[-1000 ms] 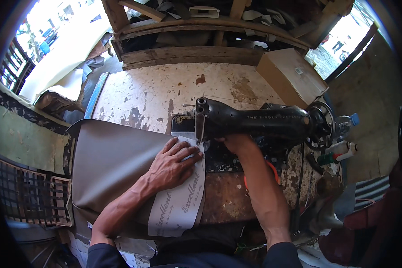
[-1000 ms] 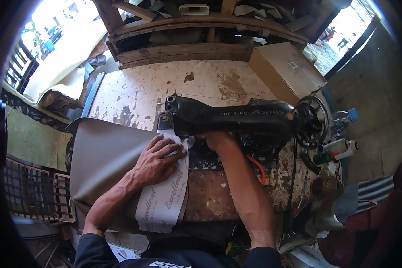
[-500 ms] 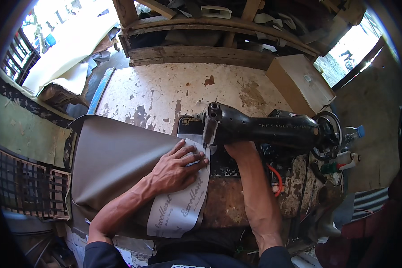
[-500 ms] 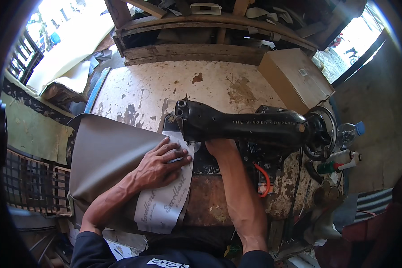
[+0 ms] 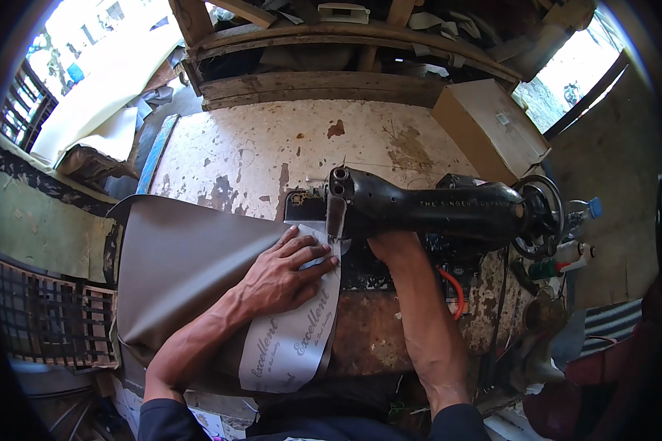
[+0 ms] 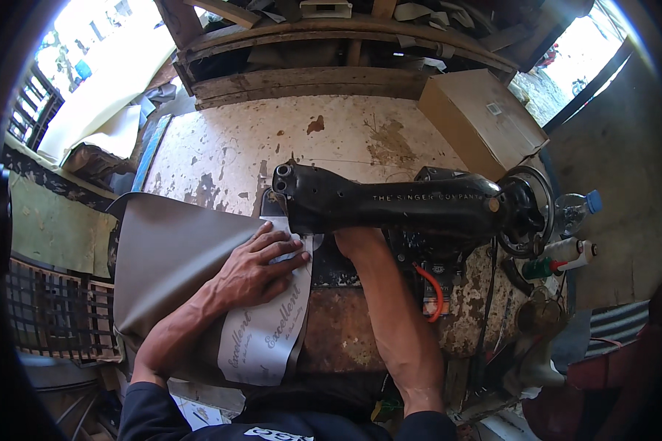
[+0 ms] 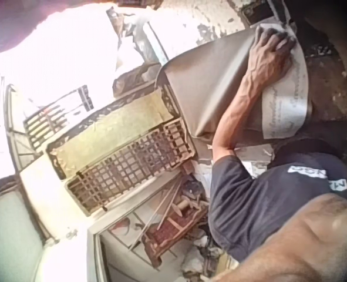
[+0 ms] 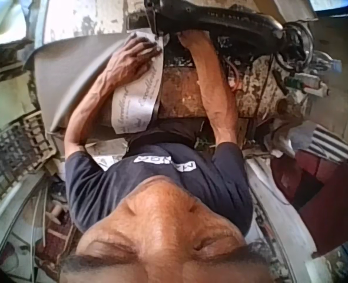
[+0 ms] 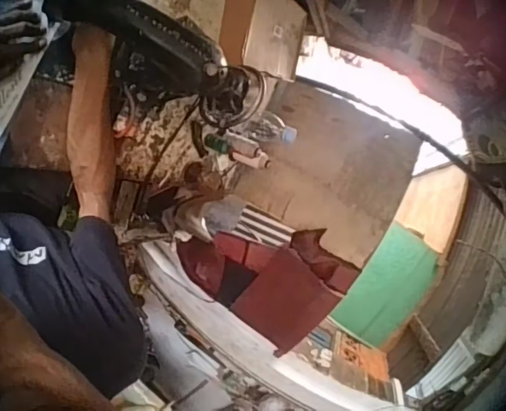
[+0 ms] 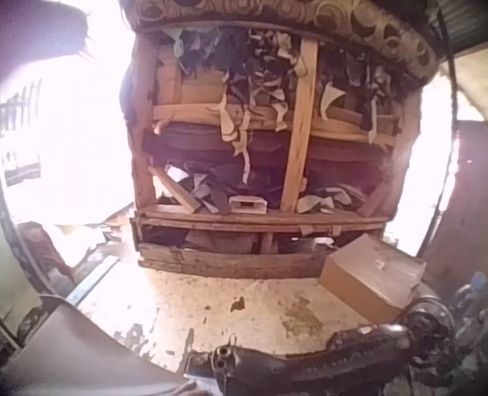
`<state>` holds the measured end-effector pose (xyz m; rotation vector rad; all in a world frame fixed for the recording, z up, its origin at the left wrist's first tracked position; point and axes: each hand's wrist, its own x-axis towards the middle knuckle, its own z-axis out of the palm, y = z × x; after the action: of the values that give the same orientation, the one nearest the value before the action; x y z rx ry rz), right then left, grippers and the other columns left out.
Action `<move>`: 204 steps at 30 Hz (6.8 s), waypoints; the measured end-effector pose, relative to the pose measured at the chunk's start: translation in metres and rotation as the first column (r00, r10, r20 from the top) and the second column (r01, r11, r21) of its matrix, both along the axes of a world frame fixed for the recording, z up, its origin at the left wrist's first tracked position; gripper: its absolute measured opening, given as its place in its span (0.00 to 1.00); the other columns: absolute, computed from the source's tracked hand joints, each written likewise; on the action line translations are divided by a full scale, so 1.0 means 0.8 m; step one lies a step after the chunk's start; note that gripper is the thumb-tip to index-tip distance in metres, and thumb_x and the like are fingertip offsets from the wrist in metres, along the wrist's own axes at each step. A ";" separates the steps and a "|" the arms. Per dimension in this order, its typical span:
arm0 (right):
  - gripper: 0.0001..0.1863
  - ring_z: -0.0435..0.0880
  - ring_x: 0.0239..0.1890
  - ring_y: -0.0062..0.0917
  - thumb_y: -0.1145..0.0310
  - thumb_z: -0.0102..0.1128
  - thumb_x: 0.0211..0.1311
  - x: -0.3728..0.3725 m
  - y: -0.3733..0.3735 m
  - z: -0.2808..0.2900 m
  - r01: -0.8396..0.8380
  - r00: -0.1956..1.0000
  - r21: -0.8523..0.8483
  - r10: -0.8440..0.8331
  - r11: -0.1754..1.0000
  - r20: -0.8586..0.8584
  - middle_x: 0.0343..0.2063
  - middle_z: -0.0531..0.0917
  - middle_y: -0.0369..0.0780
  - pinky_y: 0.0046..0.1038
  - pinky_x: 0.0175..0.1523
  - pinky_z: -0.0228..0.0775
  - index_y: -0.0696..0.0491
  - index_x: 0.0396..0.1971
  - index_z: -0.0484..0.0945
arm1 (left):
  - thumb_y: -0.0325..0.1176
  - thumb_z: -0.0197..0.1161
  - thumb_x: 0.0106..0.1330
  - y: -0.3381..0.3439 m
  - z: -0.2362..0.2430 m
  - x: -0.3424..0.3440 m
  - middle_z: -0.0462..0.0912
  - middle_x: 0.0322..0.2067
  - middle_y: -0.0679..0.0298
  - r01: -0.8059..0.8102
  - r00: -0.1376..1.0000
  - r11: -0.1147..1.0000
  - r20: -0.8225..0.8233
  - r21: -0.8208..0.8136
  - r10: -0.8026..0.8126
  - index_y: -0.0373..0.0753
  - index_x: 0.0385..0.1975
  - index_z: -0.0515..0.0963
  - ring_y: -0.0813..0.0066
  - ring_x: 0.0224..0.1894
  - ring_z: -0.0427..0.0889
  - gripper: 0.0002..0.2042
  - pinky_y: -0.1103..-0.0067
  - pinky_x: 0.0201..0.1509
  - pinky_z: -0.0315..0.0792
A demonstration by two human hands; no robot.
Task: The person cuts out pieces of fabric and paper template material using shears, and then stitches the fabric together using a sewing machine.
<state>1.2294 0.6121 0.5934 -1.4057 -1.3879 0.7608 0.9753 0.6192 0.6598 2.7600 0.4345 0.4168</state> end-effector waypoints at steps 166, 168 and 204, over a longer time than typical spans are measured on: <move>0.18 0.78 0.64 0.32 0.73 0.60 0.57 -0.155 -0.229 0.083 -0.065 0.806 0.099 -0.006 0.993 0.592 0.55 0.84 0.40 0.34 0.56 0.74 0.54 0.48 0.85 | 0.39 0.65 0.62 -0.012 0.018 -0.013 0.73 0.67 0.60 -0.011 0.984 1.000 -0.179 -0.004 0.010 0.55 0.62 0.80 0.58 0.74 0.64 0.24 0.45 0.79 0.39; 0.16 0.79 0.63 0.31 0.73 0.59 0.58 -0.153 -0.228 0.084 -0.041 0.825 0.102 -0.024 0.994 0.564 0.52 0.85 0.40 0.34 0.55 0.74 0.55 0.46 0.86 | 0.38 0.66 0.61 -0.014 0.018 -0.010 0.73 0.67 0.60 -0.020 0.984 1.000 -0.175 0.004 0.021 0.56 0.61 0.80 0.58 0.74 0.65 0.24 0.45 0.79 0.40; 0.38 0.63 0.72 0.49 0.44 0.53 0.69 -0.214 -0.099 0.125 -0.203 0.145 -0.256 0.288 0.945 0.947 0.72 0.61 0.53 0.51 0.72 0.58 0.53 0.71 0.65 | 0.40 0.58 0.65 0.037 0.042 -0.103 0.70 0.67 0.50 -0.100 0.995 0.960 -0.033 -0.260 0.094 0.46 0.65 0.75 0.50 0.74 0.61 0.26 0.46 0.79 0.42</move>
<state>1.0586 0.5331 0.6931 -1.8306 -2.7019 -0.1020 0.8932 0.6490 0.6934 2.4964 0.5874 0.3280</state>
